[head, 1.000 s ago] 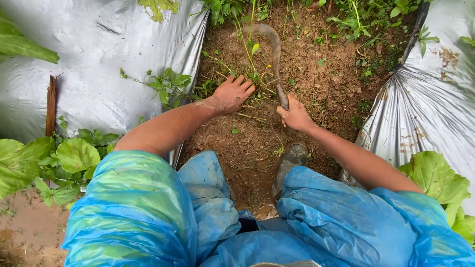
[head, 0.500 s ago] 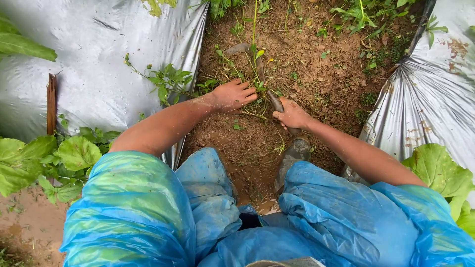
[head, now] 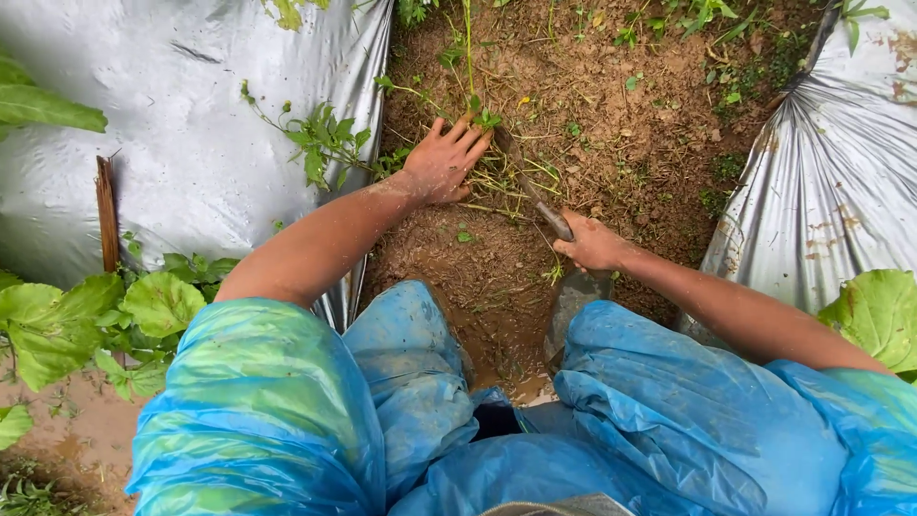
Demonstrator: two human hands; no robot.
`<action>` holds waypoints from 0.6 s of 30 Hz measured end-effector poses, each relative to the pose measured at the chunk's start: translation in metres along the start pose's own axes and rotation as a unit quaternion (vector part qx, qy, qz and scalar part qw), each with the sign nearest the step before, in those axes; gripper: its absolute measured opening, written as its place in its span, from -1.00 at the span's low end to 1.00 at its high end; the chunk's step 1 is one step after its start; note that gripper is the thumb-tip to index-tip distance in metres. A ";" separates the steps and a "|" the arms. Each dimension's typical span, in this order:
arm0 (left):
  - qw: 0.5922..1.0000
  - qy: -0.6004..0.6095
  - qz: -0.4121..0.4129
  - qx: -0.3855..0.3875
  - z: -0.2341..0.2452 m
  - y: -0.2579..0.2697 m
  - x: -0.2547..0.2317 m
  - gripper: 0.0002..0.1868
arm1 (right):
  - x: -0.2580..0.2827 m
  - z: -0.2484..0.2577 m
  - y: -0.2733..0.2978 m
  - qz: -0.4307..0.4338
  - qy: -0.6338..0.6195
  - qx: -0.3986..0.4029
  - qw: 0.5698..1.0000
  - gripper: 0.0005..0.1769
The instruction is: The person is weeding a vegetable garden bed by cutting weeds with a sickle and pulling them out by hand.
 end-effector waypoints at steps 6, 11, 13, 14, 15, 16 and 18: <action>0.999 0.021 0.025 0.027 -0.021 -0.014 -0.002 -0.05 | 0.000 0.004 0.005 0.028 0.058 -0.096 0.993 -0.46; 0.996 0.041 0.074 0.038 -0.004 -0.010 -0.002 -0.07 | -0.005 0.023 -0.030 0.041 -0.232 -0.280 0.931 -0.69; 0.995 0.044 0.079 0.033 -0.022 -0.018 0.000 -0.07 | 0.010 0.023 -0.032 0.046 -0.284 -0.302 0.909 -0.72; 0.995 0.045 0.086 0.030 -0.031 -0.022 0.002 -0.06 | 0.018 0.023 -0.034 0.052 -0.336 -0.321 0.884 -0.75; 0.995 0.045 0.085 0.029 -0.025 -0.023 0.001 -0.06 | 0.012 0.012 -0.034 0.052 -0.336 -0.323 0.883 -0.75; 0.994 0.049 0.089 0.039 -0.019 -0.023 0.003 -0.07 | 0.009 -0.002 -0.036 0.021 -0.299 -0.217 0.929 -0.72; 0.993 0.053 0.094 0.050 -0.027 -0.028 0.009 -0.08 | 0.009 -0.020 -0.035 -0.011 -0.257 -0.108 0.960 -0.67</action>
Point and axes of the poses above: each hand's wrist, its own y-axis away from the middle knuckle, its own z-axis out of the back of the hand, x = y × z, the point moved 1 cm from there along -y, towards the middle knuckle, and after that the axes turned 8 degrees about -x, right-handed, at the moved point
